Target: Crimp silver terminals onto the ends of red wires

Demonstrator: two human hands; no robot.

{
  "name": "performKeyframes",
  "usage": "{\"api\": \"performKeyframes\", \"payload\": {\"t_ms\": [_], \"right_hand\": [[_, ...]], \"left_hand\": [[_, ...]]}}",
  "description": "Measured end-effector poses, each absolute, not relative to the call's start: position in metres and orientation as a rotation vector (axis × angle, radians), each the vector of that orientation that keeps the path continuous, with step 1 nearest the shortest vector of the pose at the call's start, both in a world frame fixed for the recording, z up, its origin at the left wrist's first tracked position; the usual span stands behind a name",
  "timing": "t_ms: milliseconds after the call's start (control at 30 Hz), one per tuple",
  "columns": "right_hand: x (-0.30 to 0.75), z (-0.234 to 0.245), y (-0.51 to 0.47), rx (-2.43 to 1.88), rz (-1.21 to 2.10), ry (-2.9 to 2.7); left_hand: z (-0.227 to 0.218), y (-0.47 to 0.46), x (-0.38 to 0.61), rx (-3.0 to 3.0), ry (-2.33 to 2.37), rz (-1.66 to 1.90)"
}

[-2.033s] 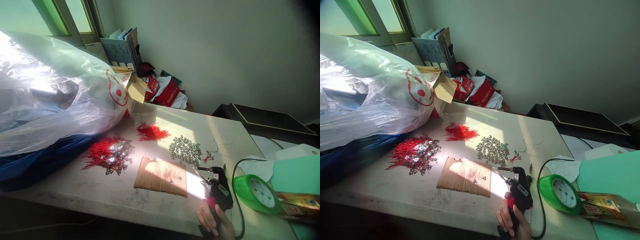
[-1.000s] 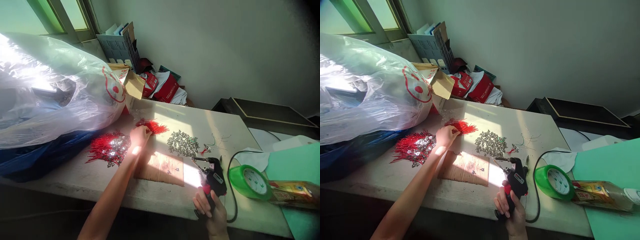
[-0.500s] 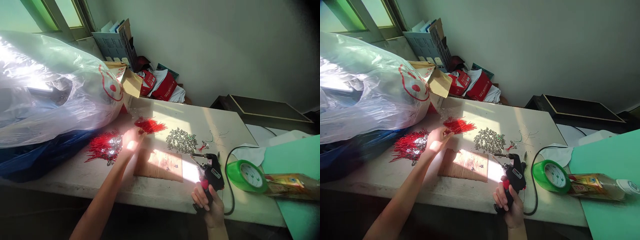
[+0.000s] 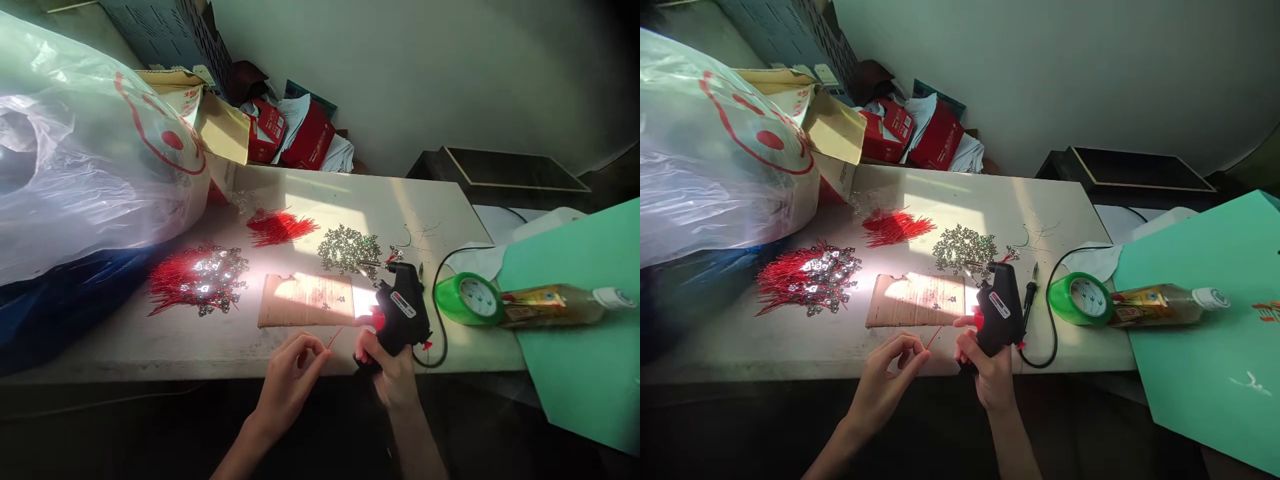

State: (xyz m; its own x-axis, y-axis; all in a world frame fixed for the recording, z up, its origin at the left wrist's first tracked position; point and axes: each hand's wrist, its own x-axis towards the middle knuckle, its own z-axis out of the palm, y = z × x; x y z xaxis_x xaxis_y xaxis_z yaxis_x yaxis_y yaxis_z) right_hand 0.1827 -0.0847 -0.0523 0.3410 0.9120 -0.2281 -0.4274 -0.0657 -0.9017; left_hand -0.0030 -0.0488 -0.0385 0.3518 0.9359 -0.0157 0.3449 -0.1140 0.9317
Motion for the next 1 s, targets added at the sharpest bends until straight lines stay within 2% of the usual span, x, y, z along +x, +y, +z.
{"api": "performKeyframes", "payload": {"t_ms": [500,733,900,1000], "right_hand": [[0.162,-0.051,-0.078,-1.058,1.321,-0.537],[0.148,-0.045,-0.075,-1.002,1.369,-0.385],[0.167,-0.049,-0.074,-1.006,1.295,-0.346],[0.187,-0.055,-0.079,-1.021,1.215,-0.394]], "left_hand": [[-0.03,-0.054,0.006,1.585,1.042,0.735],[-0.032,-0.051,0.017,1.506,1.053,0.883],[-0.042,-0.021,-0.002,1.817,1.09,0.907],[-0.048,0.011,-0.015,2.221,1.282,0.691]]}}
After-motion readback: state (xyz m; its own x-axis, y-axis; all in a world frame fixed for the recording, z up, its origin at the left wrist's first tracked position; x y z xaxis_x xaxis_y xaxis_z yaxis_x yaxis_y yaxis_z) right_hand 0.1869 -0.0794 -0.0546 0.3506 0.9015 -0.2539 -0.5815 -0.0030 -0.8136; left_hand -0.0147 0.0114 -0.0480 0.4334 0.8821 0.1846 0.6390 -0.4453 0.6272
